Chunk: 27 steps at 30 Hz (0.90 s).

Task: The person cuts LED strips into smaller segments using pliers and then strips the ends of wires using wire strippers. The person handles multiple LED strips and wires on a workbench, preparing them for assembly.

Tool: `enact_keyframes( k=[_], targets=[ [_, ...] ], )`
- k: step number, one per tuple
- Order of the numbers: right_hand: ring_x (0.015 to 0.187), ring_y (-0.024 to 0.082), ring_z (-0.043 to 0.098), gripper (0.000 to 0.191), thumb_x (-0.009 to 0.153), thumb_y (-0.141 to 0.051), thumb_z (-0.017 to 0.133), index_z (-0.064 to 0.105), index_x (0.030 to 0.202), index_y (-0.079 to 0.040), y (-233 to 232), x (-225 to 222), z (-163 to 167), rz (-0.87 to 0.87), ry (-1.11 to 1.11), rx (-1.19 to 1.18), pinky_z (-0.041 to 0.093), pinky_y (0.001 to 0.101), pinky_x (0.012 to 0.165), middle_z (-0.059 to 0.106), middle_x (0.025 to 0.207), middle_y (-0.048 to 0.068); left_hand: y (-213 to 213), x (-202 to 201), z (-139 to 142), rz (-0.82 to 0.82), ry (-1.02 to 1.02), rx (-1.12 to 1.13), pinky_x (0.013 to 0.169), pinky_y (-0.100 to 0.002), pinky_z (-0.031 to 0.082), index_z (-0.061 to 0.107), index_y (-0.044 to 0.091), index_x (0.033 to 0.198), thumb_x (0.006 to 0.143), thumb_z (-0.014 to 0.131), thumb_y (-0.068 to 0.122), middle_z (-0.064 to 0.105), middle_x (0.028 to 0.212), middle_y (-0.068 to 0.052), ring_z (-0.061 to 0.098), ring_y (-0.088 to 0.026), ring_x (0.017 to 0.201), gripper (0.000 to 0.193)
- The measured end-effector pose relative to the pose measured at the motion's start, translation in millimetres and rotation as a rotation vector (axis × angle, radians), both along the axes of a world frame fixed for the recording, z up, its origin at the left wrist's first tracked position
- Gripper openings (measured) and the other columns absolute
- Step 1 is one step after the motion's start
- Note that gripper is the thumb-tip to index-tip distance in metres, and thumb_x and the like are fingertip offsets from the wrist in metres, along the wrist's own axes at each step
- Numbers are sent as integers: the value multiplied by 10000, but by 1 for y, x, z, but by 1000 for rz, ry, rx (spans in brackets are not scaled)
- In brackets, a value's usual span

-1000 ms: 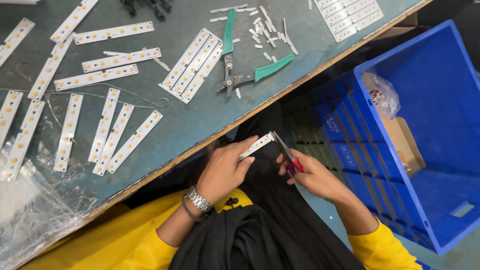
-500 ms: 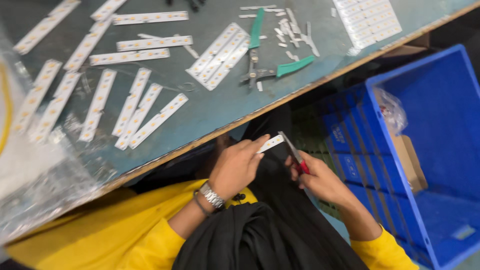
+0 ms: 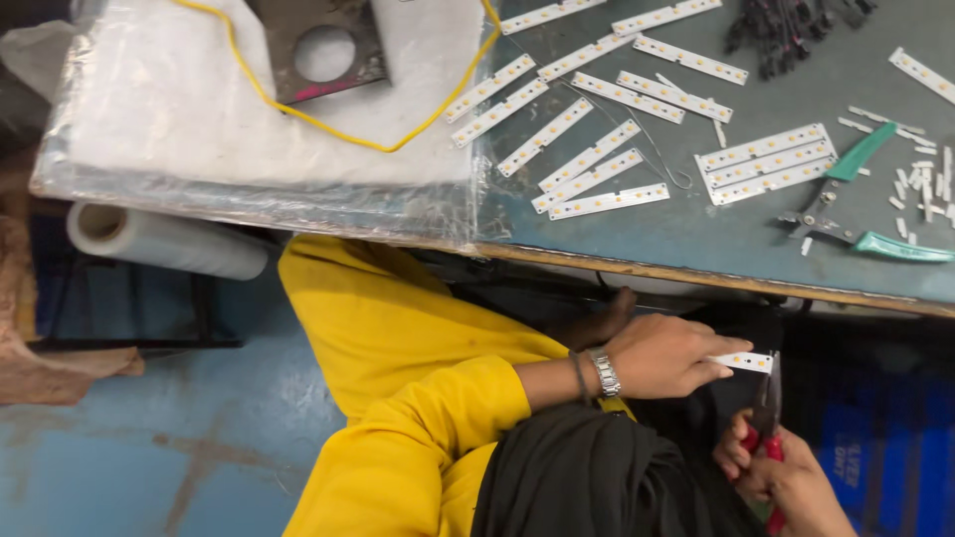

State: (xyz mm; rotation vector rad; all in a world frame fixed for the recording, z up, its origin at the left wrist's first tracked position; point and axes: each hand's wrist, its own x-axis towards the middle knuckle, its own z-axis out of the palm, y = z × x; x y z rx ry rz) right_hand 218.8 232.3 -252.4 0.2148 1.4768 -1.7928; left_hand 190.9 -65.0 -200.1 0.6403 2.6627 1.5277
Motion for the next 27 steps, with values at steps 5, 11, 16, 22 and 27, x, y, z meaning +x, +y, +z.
enact_keyframes(
  k=[5, 11, 16, 22, 27],
  targets=[
    [625, 238, 521, 193, 915, -64, 608, 596, 1107, -71, -19, -11, 13, 214, 583, 1132, 400, 384, 591, 559, 765, 78, 11, 9, -9, 108, -62, -16, 763, -460, 566, 637, 191, 1380, 977, 582, 276, 735, 1020, -110, 710, -331, 866, 415],
    [747, 348, 681, 342, 738, 47, 602, 600, 1071, -29, -10, -27, -9, 80, 318, 398, 433, 402, 600, 597, 825, 127, 13, -1, -2, 139, -56, -57, 757, -497, 555, 662, 173, 1330, 946, 587, 222, 742, 991, -152, 713, -360, 872, 394],
    [735, 385, 606, 345, 724, 99, 593, 585, 1047, -22, 5, -42, -4, 189, 371, 446, 333, 356, 535, 564, 830, 129, 3, -17, 5, 85, 31, -71, 772, -494, 562, 684, 176, 1283, 897, 618, 217, 758, 962, -138, 721, -351, 878, 394],
    [673, 234, 564, 309, 799, 28, 563, 582, 1084, -90, -23, -41, 29, 294, 664, 1071, 321, 291, 548, 518, 763, 29, 9, -8, 10, 157, -34, -138, 742, -490, 551, 671, 174, 1325, 919, 593, 187, 747, 935, -149, 711, -350, 861, 414],
    [740, 250, 582, 504, 579, 172, 513, 558, 1050, 0, -22, -31, 36, 93, -21, -124, 372, 286, 447, 550, 785, 81, -13, -19, 11, -75, -50, 50, 747, -475, 542, 671, 184, 1339, 915, 622, 232, 744, 903, -159, 710, -341, 799, 429]
  ],
)
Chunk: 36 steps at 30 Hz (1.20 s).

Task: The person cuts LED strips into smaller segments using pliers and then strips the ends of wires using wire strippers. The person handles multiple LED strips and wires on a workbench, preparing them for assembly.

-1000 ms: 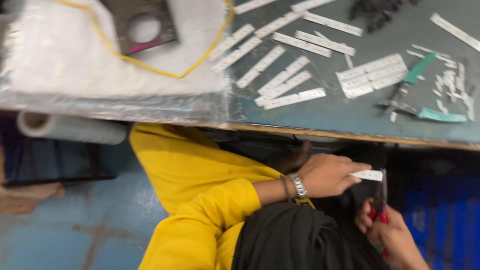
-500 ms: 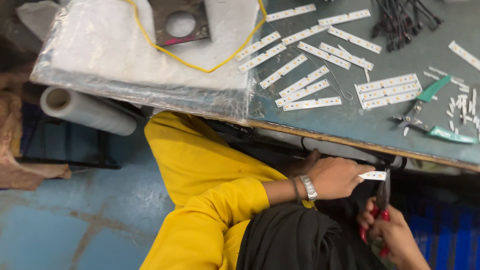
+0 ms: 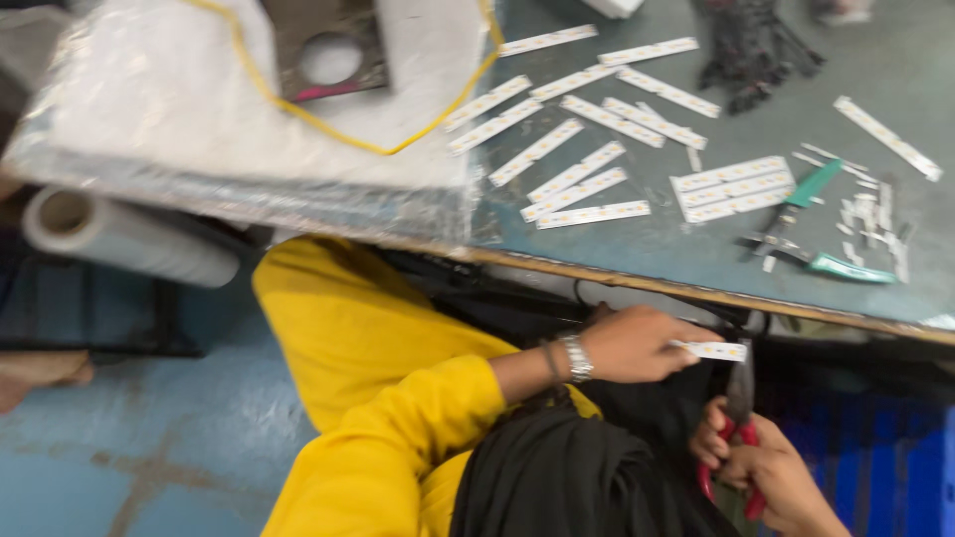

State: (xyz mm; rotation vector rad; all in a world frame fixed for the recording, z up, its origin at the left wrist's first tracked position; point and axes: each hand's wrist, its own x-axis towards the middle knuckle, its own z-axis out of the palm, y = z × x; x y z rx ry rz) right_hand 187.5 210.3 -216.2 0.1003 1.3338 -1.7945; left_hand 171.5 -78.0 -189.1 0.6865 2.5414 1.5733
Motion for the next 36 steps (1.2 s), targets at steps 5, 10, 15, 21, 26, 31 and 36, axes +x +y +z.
enact_keyframes(
  k=[5, 10, 15, 21, 26, 31, 36],
  targets=[
    [676, 231, 600, 273, 791, 92, 557, 579, 1013, -64, 6, 1, 4, 95, 723, 996, 487, 305, 604, 586, 772, 99, -29, 16, 25, 87, 95, -15, 747, -459, 536, 673, 171, 1329, 974, 616, 220, 702, 896, -125, 685, -336, 835, 363],
    [825, 389, 612, 542, 662, 180, 516, 529, 1175, 5, 17, -46, 56, -207, 328, 256, 517, 468, 594, 603, 922, 194, -94, -5, 82, 299, 272, -185, 671, -423, 526, 710, 175, 1244, 959, 626, 177, 680, 926, -97, 663, -331, 804, 297],
    [1300, 478, 569, 783, 520, 132, 500, 543, 1295, 28, 6, -94, 116, -229, 37, -128, 555, 550, 853, 659, 1190, 212, -166, -56, 121, 483, 397, -438, 634, -438, 517, 736, 172, 1214, 900, 636, 177, 678, 847, -90, 661, -333, 749, 329],
    [1436, 502, 376, 853, 578, 120, 449, 431, 1429, 89, -29, -103, 122, -325, -100, -428, 488, 535, 959, 560, 1409, 324, -191, -88, 121, 475, 262, -658, 742, -463, 519, 748, 136, 1175, 891, 648, 204, 674, 849, -115, 657, -327, 842, 308],
    [1458, 507, 326, 797, 701, 142, 418, 368, 1496, 116, -23, -98, 107, -374, -196, -824, 577, 477, 917, 515, 1387, 346, -176, -133, 104, 419, 266, -597, 756, -454, 523, 742, 137, 1175, 897, 648, 235, 657, 960, -125, 650, -333, 887, 309],
    [1413, 440, 399, 727, 688, 138, 421, 422, 1409, 48, -36, -71, 86, -440, -354, -1018, 616, 408, 865, 563, 1310, 256, -147, -197, 110, 296, 238, -635, 794, -469, 518, 751, 172, 1182, 903, 658, 248, 651, 973, -121, 650, -333, 919, 304],
    [1196, 280, 605, 445, 778, 110, 434, 473, 1196, -36, -27, -59, 89, -310, -416, -1263, 616, 279, 709, 575, 1060, 117, -111, -224, 126, 273, 343, -923, 834, -526, 454, 801, 239, 1102, 777, 738, 272, 662, 1081, -95, 622, -331, 1030, 333]
  ],
)
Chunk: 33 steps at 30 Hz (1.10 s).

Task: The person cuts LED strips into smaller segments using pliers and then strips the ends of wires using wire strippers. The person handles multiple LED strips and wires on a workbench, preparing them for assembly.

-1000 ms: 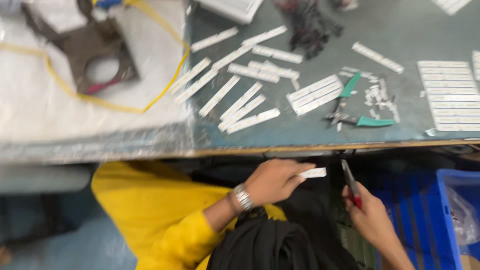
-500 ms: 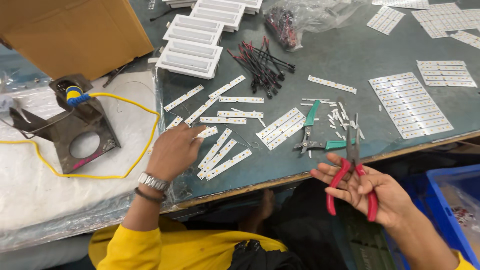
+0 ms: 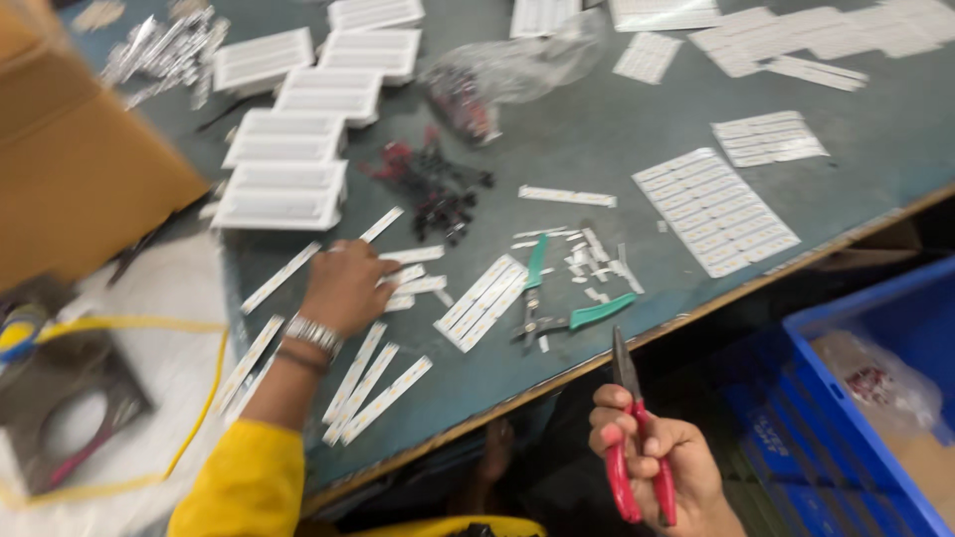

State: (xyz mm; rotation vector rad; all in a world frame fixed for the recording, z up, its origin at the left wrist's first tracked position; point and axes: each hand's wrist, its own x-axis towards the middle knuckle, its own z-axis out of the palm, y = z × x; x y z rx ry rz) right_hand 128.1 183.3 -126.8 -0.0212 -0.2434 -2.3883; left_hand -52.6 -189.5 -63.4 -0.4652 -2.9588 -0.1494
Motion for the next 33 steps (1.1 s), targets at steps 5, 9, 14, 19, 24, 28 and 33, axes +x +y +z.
enact_keyframes(
  k=[5, 9, 14, 19, 24, 28, 33],
  targets=[
    [1039, 271, 606, 311, 802, 12, 540, 456, 1098, -35, 32, -9, 21, -270, -101, 172, 552, 240, 512, 513, 959, 105, 61, -48, -3, -271, 235, 328, 941, -484, 464, 788, 136, 1029, 823, 739, 235, 718, 1044, -93, 650, -340, 1037, 234],
    [996, 262, 589, 344, 833, 4, 573, 436, 1147, -26, 34, -5, 12, -271, -33, 89, 519, 181, 448, 496, 964, 114, 152, -118, -23, -385, 43, 432, 950, -460, 485, 774, 133, 1124, 918, 703, 300, 701, 1042, -128, 636, -347, 1031, 274],
    [917, 184, 558, 381, 862, 3, 559, 422, 1206, -84, 55, 11, -11, -265, 57, 90, 477, 185, 460, 485, 980, 89, 220, -162, -52, -273, 92, 334, 910, -546, 409, 781, 178, 1114, 828, 772, 411, 660, 1162, -106, 567, -337, 1114, 369],
    [877, 206, 552, 447, 832, -90, 628, 405, 1217, -54, 74, 20, -31, -359, -28, 32, 460, 206, 434, 479, 954, 114, 225, -172, -71, -249, 62, 406, 988, -508, 409, 823, 207, 910, 774, 816, 425, 674, 1222, -11, 572, -267, 1207, 257],
    [832, 198, 562, 466, 889, -121, 649, 391, 1269, -47, 67, 23, -49, -342, -29, -88, 448, 214, 531, 477, 979, 121, 224, -170, -68, -322, 51, 389, 881, -449, 485, 778, 133, 873, 776, 833, 299, 708, 1024, -71, 634, -291, 1035, 200],
    [918, 224, 581, 546, 755, 115, 527, 392, 1256, -57, 62, 26, -51, -334, -5, 7, 536, 191, 466, 477, 1001, 119, 226, -149, -50, -414, -18, 489, 762, -386, 530, 730, 73, 985, 871, 763, 165, 713, 905, -88, 690, -275, 863, 151],
    [1192, 365, 581, 723, 563, 156, 454, 409, 1252, -56, 62, 28, -31, -372, -12, 307, 625, 376, 752, 523, 1040, 126, 206, -86, -5, -360, -23, 716, 670, -365, 495, 706, 85, 1238, 901, 697, 103, 606, 831, -104, 608, -230, 717, 337]
  ],
)
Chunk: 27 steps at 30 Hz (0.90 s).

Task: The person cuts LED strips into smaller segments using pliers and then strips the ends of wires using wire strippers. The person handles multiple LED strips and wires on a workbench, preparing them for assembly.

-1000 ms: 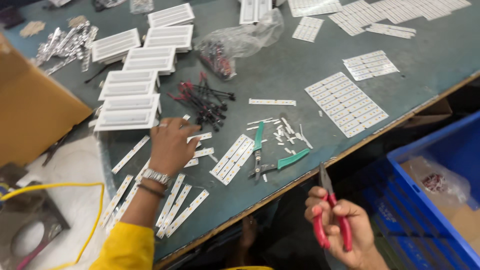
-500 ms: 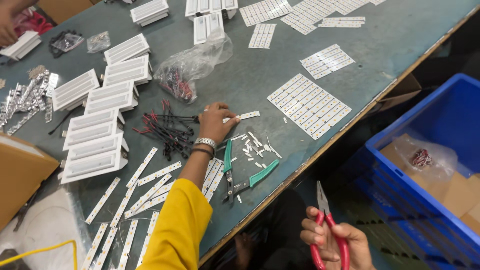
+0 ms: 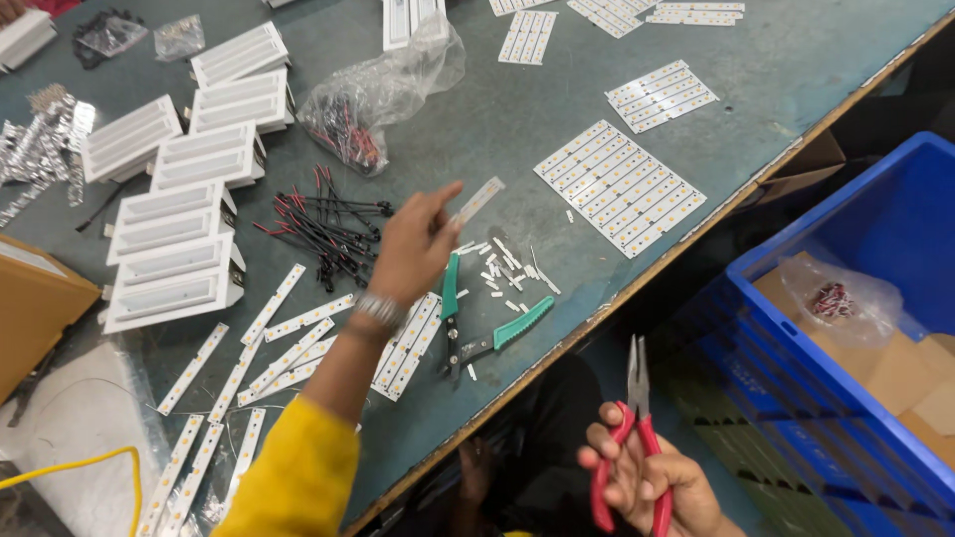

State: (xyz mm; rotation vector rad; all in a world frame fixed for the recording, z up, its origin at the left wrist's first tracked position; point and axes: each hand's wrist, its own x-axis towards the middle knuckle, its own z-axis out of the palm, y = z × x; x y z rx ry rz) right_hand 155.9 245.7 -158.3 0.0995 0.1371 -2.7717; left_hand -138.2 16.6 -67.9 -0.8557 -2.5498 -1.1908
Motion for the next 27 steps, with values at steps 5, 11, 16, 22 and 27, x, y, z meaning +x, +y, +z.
enact_keyframes(
  k=[5, 11, 16, 22, 27],
  targets=[
    [1342, 341, 537, 758, 641, 108, 465, 423, 1371, -87, 0, -3, 26, 36, 91, 794, 530, 572, 1005, 576, 1302, 204, -33, 141, 19, -94, -304, 188, 679, -320, 520, 726, 54, 1134, 878, 722, 125, 695, 949, -78, 646, -195, 759, 266],
    [1257, 228, 581, 664, 670, 79, 483, 491, 1316, -74, -34, 8, 34, 284, 282, 1472, 550, 445, 1006, 598, 1271, 133, -47, 230, 3, 71, -602, 28, 624, -356, 458, 751, 105, 1186, 843, 738, 134, 666, 789, -148, 631, -293, 681, 345],
    [1052, 209, 679, 533, 739, 69, 487, 527, 1253, -67, -65, 21, 39, 418, 229, 1656, 626, 345, 838, 676, 1096, 104, -70, 259, -4, 124, -536, 141, 600, -341, 499, 744, 113, 1162, 851, 721, 133, 697, 877, -91, 638, -263, 635, 312],
    [942, 197, 668, 509, 737, 81, 489, 523, 1225, -59, -79, 32, 45, 461, 231, 1651, 620, 337, 748, 658, 1006, 115, -88, 281, -12, 131, -224, 136, 668, -369, 515, 743, 108, 1157, 889, 712, 131, 700, 929, -68, 665, -283, 772, 270],
    [942, 183, 660, 523, 721, 91, 501, 525, 1219, -65, -84, 39, 45, 489, 225, 1625, 607, 322, 754, 663, 1024, 101, -94, 289, -21, 152, -151, 97, 668, -383, 511, 751, 123, 1150, 902, 705, 145, 685, 908, -41, 661, -275, 788, 253]
  ],
)
